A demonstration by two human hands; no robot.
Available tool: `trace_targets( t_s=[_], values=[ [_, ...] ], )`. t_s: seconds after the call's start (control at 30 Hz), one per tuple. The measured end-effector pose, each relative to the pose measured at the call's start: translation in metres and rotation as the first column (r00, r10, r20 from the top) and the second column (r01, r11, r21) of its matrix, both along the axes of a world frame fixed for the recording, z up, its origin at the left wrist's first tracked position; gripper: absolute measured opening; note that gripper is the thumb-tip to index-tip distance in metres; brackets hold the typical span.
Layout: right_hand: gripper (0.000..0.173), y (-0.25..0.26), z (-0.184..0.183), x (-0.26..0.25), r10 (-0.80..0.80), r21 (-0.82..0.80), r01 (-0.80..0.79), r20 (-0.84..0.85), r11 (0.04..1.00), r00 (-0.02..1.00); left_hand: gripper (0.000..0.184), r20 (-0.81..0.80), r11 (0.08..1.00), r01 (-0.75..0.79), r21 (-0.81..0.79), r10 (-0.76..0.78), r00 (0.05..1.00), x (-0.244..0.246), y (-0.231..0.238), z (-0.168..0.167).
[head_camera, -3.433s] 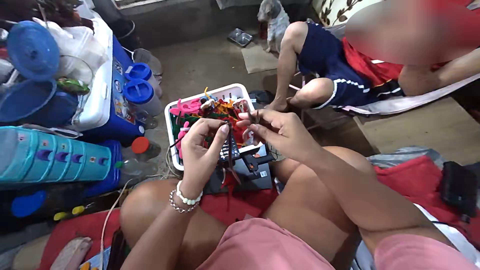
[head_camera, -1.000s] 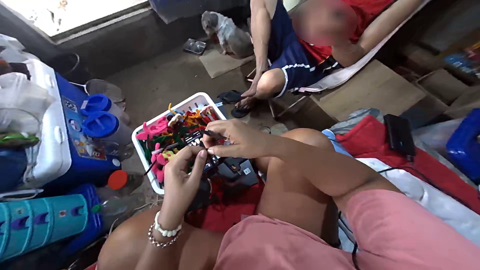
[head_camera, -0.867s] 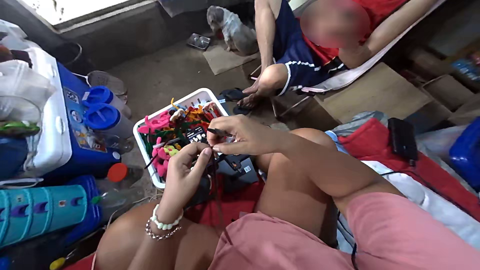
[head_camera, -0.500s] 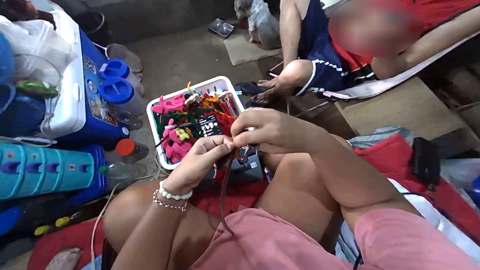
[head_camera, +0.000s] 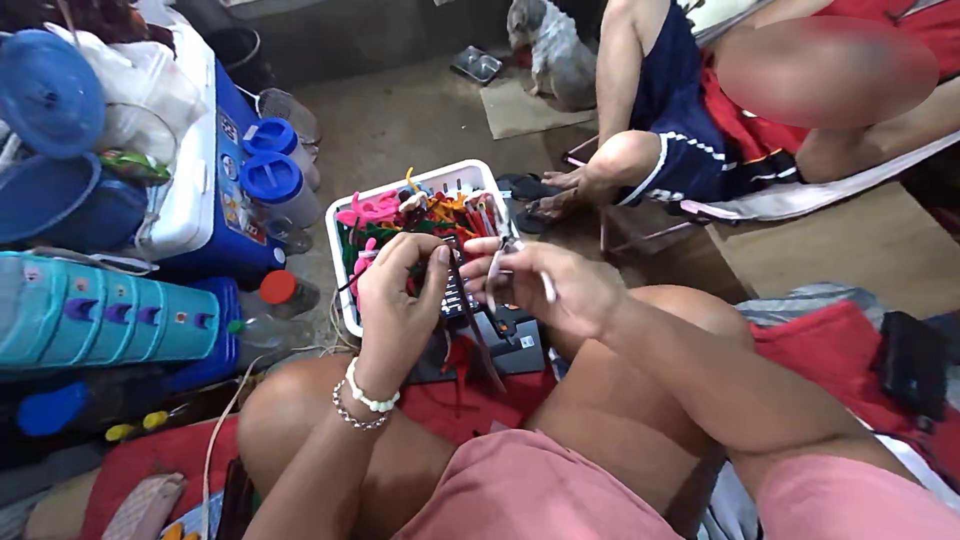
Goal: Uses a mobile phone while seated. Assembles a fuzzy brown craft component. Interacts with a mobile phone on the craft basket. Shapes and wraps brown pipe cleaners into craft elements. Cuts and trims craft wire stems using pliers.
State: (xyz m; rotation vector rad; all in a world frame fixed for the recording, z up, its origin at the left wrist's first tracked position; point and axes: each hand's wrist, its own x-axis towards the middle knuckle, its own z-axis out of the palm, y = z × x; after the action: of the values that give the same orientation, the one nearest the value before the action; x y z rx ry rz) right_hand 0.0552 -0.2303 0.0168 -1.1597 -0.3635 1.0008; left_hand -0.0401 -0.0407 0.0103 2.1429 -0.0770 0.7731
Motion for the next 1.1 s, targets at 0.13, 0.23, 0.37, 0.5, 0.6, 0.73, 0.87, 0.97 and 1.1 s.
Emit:
trace_targets(
  t_s=[0.13,0.23,0.37,0.5,0.6,0.73,0.87,0.97,1.1],
  values=[
    [0.043,-0.003,0.007,-0.008,0.165,-0.174,-0.059,0.690,0.983,0.705,0.017,0.149,0.959,-0.156,0.236,0.124,0.981,-0.003,-0.003,0.003],
    [0.036,-0.005,0.004,-0.013,0.104,-0.158,0.043,0.808,0.987,0.580,0.017,0.232,0.907,-0.236,0.349,0.161,0.959,-0.004,-0.006,0.003],
    [0.036,-0.008,0.003,-0.017,0.130,-0.177,0.033,0.826,0.984,0.548,0.017,0.258,0.877,-0.277,0.393,0.183,0.949,-0.003,-0.009,0.001],
    [0.038,-0.007,0.003,-0.020,0.143,-0.191,0.035,0.832,0.981,0.537,0.016,0.260,0.864,-0.278,0.419,0.179,0.949,-0.003,-0.010,-0.001],
    [0.036,-0.007,0.003,-0.020,0.146,-0.202,0.052,0.840,0.978,0.522,0.016,0.258,0.866,-0.271,0.421,0.172,0.951,-0.003,-0.012,-0.002],
    [0.035,-0.008,0.004,-0.021,0.155,-0.226,0.085,0.854,0.970,0.497,0.017,0.250,0.861,-0.270,0.431,0.173,0.953,-0.003,-0.013,-0.002],
    [0.034,-0.007,0.003,-0.019,0.176,-0.247,0.076,0.844,0.966,0.507,0.017,0.254,0.841,-0.272,0.467,0.167,0.953,-0.003,-0.011,-0.004],
    [0.034,-0.006,0.002,-0.019,0.162,-0.232,0.082,0.852,0.969,0.498,0.018,0.253,0.833,-0.274,0.481,0.167,0.953,-0.004,-0.011,-0.005],
    [0.032,-0.007,0.003,-0.019,0.150,-0.224,0.094,0.857,0.970,0.493,0.018,0.251,0.849,-0.263,0.458,0.160,0.955,-0.004,-0.011,-0.004]
  ],
)
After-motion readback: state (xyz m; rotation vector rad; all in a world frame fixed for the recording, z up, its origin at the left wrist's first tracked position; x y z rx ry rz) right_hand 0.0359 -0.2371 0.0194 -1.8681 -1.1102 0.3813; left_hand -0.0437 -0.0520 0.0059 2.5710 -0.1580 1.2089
